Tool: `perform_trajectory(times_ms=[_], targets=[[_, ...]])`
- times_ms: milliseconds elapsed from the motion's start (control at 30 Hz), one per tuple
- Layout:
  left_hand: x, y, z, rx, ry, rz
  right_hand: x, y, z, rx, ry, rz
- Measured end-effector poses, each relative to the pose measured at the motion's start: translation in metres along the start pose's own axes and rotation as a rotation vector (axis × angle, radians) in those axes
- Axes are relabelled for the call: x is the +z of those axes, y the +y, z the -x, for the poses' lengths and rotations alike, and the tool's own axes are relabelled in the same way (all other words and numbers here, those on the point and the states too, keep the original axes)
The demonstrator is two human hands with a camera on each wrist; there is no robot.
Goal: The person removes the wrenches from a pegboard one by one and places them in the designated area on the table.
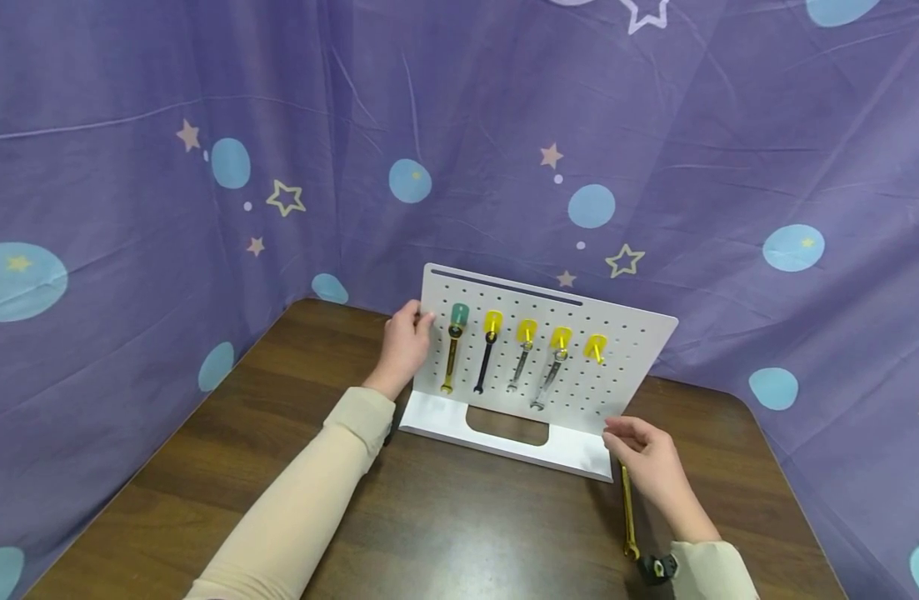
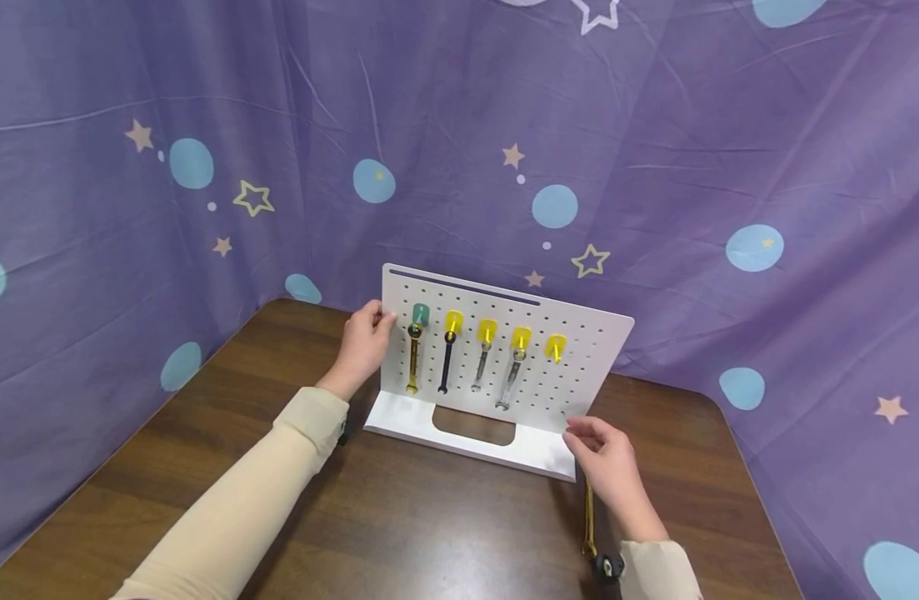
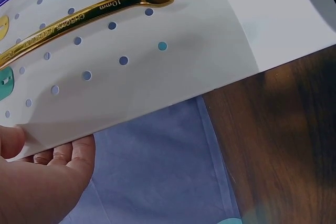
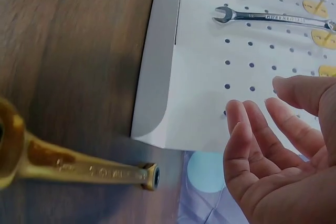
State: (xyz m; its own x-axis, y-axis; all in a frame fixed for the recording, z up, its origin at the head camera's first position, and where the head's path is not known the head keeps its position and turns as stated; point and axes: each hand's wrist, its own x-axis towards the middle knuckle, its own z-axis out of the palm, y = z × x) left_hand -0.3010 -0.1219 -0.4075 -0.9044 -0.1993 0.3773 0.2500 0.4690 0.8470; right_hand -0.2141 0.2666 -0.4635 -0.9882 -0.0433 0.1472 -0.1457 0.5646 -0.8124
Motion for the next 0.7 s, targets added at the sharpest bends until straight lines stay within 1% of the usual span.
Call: perform_trajectory(times_ms=[167,400,700], targets=[[-0.001,0.002,0.001,0.002,-0.001,0.002,0.004,-0.004,-0.001,-0.016,-0.026,-0.035],[-0.001,0.001,0.000,0.029,0.010,0.003,0.011,-0.006,-0.005,-0.046,-0.020,-0.045],[-0.002,0.001,0.001,0.016,0.000,0.005,0.018,-0.011,-0.011,-0.082,0.000,-0.040]])
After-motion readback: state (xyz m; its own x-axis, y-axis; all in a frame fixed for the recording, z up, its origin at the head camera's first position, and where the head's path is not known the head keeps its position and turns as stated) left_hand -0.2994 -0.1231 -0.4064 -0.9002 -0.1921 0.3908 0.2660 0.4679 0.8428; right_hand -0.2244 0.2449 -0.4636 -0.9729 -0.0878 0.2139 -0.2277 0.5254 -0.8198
